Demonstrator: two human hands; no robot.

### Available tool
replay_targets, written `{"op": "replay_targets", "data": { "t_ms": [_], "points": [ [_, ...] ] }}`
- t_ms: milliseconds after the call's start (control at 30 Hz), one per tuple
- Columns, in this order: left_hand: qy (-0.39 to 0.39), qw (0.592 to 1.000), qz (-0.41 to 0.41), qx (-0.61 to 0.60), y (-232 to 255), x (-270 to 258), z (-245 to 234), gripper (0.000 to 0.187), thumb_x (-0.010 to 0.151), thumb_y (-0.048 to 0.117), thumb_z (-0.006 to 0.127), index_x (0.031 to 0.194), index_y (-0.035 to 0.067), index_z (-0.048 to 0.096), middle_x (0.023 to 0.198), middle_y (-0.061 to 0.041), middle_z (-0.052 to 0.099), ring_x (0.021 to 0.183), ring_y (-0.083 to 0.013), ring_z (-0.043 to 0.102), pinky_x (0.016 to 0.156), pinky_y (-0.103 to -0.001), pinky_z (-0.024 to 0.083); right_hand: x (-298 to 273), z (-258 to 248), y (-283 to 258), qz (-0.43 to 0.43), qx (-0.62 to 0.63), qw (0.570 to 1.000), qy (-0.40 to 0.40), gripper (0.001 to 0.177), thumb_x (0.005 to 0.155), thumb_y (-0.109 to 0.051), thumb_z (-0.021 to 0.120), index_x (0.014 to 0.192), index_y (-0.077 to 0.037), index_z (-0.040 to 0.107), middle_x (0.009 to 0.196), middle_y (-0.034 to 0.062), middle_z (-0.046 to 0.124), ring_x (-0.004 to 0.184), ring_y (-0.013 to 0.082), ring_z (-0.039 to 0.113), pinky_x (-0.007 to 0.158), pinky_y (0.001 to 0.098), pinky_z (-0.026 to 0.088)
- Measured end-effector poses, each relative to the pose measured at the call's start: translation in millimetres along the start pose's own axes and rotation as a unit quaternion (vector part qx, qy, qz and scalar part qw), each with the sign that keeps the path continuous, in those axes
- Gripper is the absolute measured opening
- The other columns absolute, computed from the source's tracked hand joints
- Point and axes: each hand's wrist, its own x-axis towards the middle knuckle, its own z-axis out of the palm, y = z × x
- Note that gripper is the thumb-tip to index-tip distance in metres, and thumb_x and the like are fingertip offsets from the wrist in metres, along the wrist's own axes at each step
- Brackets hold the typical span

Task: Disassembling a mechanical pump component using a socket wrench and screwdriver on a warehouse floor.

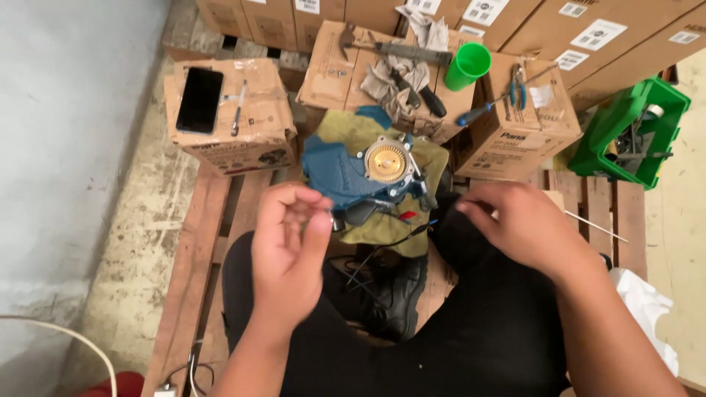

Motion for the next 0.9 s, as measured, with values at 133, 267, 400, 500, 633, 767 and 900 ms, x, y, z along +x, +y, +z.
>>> {"op": "replay_targets", "data": {
  "t_ms": [133, 267, 400, 500, 633, 767, 900],
  "points": [
    [0.073, 0.918, 0.042, 0.387, -55.4, 2.8, -38.3, 0.023, 0.099, 0.021, 0.064, 0.119, 0.008, 0.064, 0.116, -0.012, 0.056, 0.107, -0.0298, 0.061, 0.099, -0.039, 0.048, 60.9, -2.2, 10.4, 0.113, -0.045, 0.982, -0.145, 0.03, 0.098, -0.039, 0.06, 0.102, -0.013, 0.074, 0.094, 0.018, 0.076, 0.098, 0.0415, 0.071, 0.085, 0.054, 0.055],
    [0.055, 0.754, -0.053, 0.652, -111.3, -29.2, -107.8, 0.054, 0.1, 0.036, 0.058, 0.14, 0.0, 0.056, 0.139, -0.029, 0.053, 0.13, -0.0494, 0.052, 0.103, -0.058, 0.045, 115.3, -14.3, 38.5, 0.189, -0.106, 0.947, -0.237, 0.034, 0.105, -0.039, 0.053, 0.118, -0.012, 0.07, 0.117, 0.0185, 0.072, 0.107, 0.0369, 0.069, 0.086, 0.0515, 0.057],
    [-0.034, 0.592, -0.424, 0.685, -120.8, -16.7, -104.4, 0.081, 0.089, 0.071, 0.042, 0.162, 0.038, 0.028, 0.166, -0.013, 0.028, 0.147, -0.0466, 0.033, 0.11, -0.065, 0.04, 182.8, 16.2, 98.1, 0.14, -0.092, 0.963, -0.211, 0.028, 0.104, -0.033, 0.055, 0.105, -0.01, 0.069, 0.106, 0.0169, 0.073, 0.097, 0.0363, 0.069, 0.079, 0.05, 0.055],
    [-0.056, 0.51, -0.572, 0.639, -131.6, 0.5, -98.9, 0.087, 0.086, 0.082, 0.038, 0.162, 0.044, 0.017, 0.174, -0.006, 0.008, 0.156, -0.0455, 0.016, 0.119, -0.064, 0.031, 243.3, 49.2, 110.5, 0.105, -0.053, 0.973, -0.198, 0.027, 0.103, -0.028, 0.054, 0.108, -0.008, 0.071, 0.105, 0.0196, 0.073, 0.096, 0.0387, 0.068, 0.078, 0.0513, 0.053],
    [-0.012, 0.538, -0.442, 0.717, -167.7, -11.8, -118.9, 0.087, 0.08, 0.075, 0.053, 0.157, 0.039, 0.036, 0.161, -0.011, 0.036, 0.14, -0.046, 0.043, 0.104, -0.066, 0.047, 326.0, 128.0, 131.1, 0.127, -0.007, 0.985, -0.114, 0.04, 0.091, -0.025, 0.054, 0.127, -0.011, 0.065, 0.128, 0.0255, 0.065, 0.115, 0.0459, 0.064, 0.095, 0.0534, 0.053],
    [0.009, 0.525, -0.432, 0.734, -186.7, -19.1, -136.9, 0.087, 0.075, 0.075, 0.059, 0.153, 0.042, 0.041, 0.161, -0.008, 0.038, 0.141, -0.0399, 0.045, 0.104, -0.061, 0.049, 363.1, 206.2, 135.6, 0.168, 0.025, 0.985, -0.016, 0.047, 0.096, -0.011, 0.032, 0.137, 0.0, 0.052, 0.133, 0.0307, 0.053, 0.115, 0.0547, 0.06, 0.1, 0.0605, 0.048],
    [-0.025, 0.502, -0.567, 0.652, -156.8, 22.4, -108.6, 0.084, 0.085, 0.074, 0.05, 0.16, 0.042, 0.026, 0.167, -0.003, 0.023, 0.152, -0.0343, 0.028, 0.118, -0.058, 0.037, 369.1, 187.5, 131.1, 0.179, 0.021, 0.982, -0.053, 0.042, 0.093, -0.012, 0.051, 0.133, -0.003, 0.05, 0.136, 0.0282, 0.049, 0.117, 0.0527, 0.059, 0.1, 0.0564, 0.049]
  ]
}}
